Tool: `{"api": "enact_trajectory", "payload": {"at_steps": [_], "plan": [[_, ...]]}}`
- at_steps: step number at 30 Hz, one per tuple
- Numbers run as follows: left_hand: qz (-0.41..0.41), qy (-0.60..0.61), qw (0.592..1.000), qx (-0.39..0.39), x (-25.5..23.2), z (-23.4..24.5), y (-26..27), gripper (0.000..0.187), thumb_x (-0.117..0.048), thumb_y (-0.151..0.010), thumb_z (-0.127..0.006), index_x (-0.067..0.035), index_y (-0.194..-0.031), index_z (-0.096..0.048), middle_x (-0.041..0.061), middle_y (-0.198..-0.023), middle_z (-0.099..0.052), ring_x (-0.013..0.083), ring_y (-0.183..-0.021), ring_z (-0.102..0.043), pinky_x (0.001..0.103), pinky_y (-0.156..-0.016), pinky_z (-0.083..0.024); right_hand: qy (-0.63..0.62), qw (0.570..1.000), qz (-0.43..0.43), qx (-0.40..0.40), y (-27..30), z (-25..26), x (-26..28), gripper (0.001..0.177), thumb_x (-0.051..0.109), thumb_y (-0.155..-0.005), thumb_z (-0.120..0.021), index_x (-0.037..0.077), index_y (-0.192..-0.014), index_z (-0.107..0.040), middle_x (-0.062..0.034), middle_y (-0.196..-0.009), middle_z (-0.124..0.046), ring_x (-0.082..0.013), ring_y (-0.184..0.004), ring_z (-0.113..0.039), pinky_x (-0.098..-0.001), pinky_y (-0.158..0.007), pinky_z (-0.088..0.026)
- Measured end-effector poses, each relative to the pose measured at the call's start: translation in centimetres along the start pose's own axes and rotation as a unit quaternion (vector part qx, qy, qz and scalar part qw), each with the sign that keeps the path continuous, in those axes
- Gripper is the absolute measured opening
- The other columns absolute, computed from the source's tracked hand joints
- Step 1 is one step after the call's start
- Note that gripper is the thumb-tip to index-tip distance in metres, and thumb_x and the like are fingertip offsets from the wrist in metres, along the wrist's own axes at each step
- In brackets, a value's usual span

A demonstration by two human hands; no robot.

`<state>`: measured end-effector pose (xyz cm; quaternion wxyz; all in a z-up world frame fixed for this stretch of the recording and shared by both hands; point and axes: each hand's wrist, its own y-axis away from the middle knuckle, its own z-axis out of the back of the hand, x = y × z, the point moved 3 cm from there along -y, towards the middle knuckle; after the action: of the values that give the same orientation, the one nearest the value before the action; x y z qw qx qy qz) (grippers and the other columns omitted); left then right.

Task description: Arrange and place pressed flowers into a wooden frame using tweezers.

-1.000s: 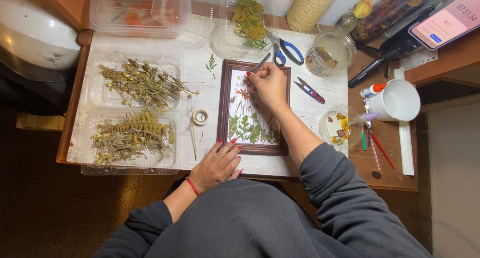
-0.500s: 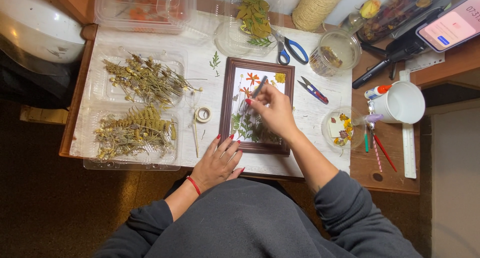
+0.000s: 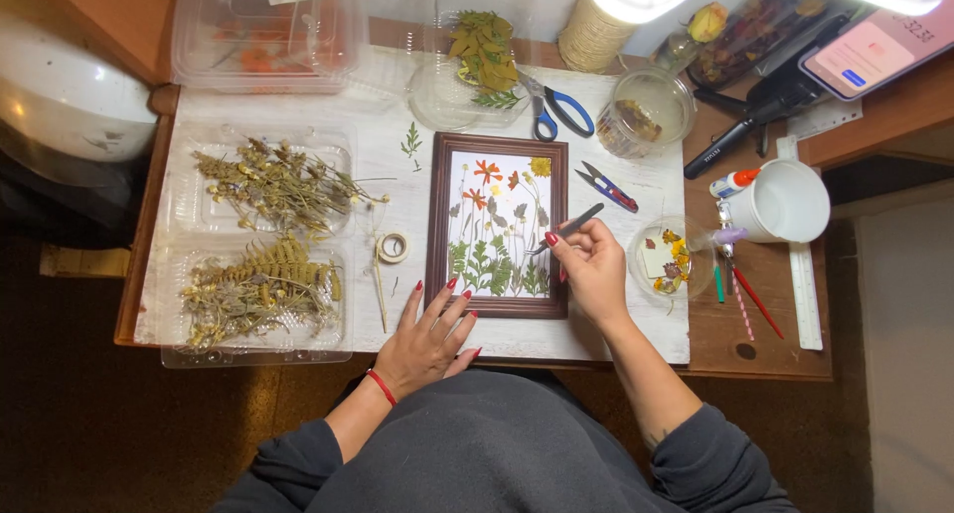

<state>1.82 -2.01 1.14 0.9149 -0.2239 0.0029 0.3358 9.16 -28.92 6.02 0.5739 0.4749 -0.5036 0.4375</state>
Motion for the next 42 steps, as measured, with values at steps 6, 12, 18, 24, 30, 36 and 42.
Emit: {"api": "enact_trajectory", "payload": {"at_steps": [6,12,18,24,30,36,42], "plan": [[-0.006,-0.017,1.000,-0.004,0.0,-0.2,-0.1,0.066,-0.053,-0.094,-0.068,-0.014,-0.140,-0.040,0.013,-0.143,-0.045,0.0332,-0.138,-0.044,0.066,-0.116,-0.035,-0.010,0.999,0.015,-0.035,-0.4,1.4,0.5,0.016,0.005,-0.098,-0.068,0.002,-0.110,-0.060,-0.0024,-0.090,-0.072,0.0016,-0.063,-0.053,-0.0152,-0.053,-0.039],[-0.009,-0.024,0.999,0.019,0.0,-0.4,-0.2,0.066,-0.054,-0.093,-0.067,-0.014,-0.138,-0.040,0.013,-0.142,-0.045,0.0334,-0.137,-0.045,0.066,-0.114,-0.036,0.007,0.998,0.028,-0.051,-0.9,1.4,0.7,0.016,0.008,-0.099,-0.066,0.003,-0.111,-0.056,-0.0042,-0.088,-0.074,0.0017,-0.058,-0.050,-0.0154,-0.048,-0.035],[-0.009,-0.035,0.999,0.022,0.1,-0.4,-0.1,0.069,-0.055,-0.094,-0.067,-0.013,-0.141,-0.038,0.014,-0.140,-0.047,0.0332,-0.137,-0.045,0.065,-0.115,-0.037,0.021,0.998,0.034,-0.040,-1.8,0.4,2.2,0.014,0.007,-0.099,-0.069,0.001,-0.108,-0.061,-0.0043,-0.095,-0.072,0.0016,-0.063,-0.052,-0.0149,-0.053,-0.038],[-0.014,-0.026,1.000,0.007,0.0,-0.4,-0.1,0.067,-0.051,-0.094,-0.068,-0.013,-0.141,-0.039,0.014,-0.142,-0.048,0.0324,-0.138,-0.045,0.064,-0.116,-0.037,0.046,0.996,0.053,-0.054,-4.7,0.8,1.9,0.013,0.005,-0.098,-0.070,0.000,-0.107,-0.062,-0.0040,-0.092,-0.072,-0.0023,-0.079,-0.065,-0.0166,-0.066,-0.049],[-0.004,-0.020,1.000,0.014,0.0,-0.6,0.0,0.067,-0.050,-0.092,-0.069,-0.012,-0.139,-0.040,0.014,-0.141,-0.047,0.0326,-0.138,-0.044,0.064,-0.115,-0.038,0.037,0.993,0.089,-0.063,-8.4,0.6,3.3,0.012,0.000,-0.096,-0.070,0.000,-0.106,-0.063,-0.0033,-0.091,-0.073,-0.0041,-0.081,-0.067,-0.0177,-0.069,-0.051],[-0.007,-0.036,0.999,0.009,-0.1,-0.5,0.1,0.067,-0.052,-0.094,-0.068,-0.012,-0.141,-0.040,0.015,-0.140,-0.046,0.0320,-0.138,-0.043,0.063,-0.117,-0.036,0.137,0.987,0.082,-0.026,-10.9,-0.6,3.7,0.012,0.001,-0.092,-0.073,0.000,-0.099,-0.063,-0.0045,-0.084,-0.076,-0.0064,-0.077,-0.070,-0.0220,-0.069,-0.054],[-0.003,-0.037,0.999,0.029,-0.1,-0.7,0.1,0.068,-0.056,-0.095,-0.065,-0.013,-0.141,-0.039,0.015,-0.142,-0.043,0.0328,-0.139,-0.040,0.064,-0.118,-0.033,0.216,0.974,0.059,0.026,-12.6,-6.4,3.0,0.013,0.005,-0.086,-0.075,0.001,-0.094,-0.066,-0.0063,-0.078,-0.075,-0.0119,-0.070,-0.071,-0.0281,-0.067,-0.055]]}}
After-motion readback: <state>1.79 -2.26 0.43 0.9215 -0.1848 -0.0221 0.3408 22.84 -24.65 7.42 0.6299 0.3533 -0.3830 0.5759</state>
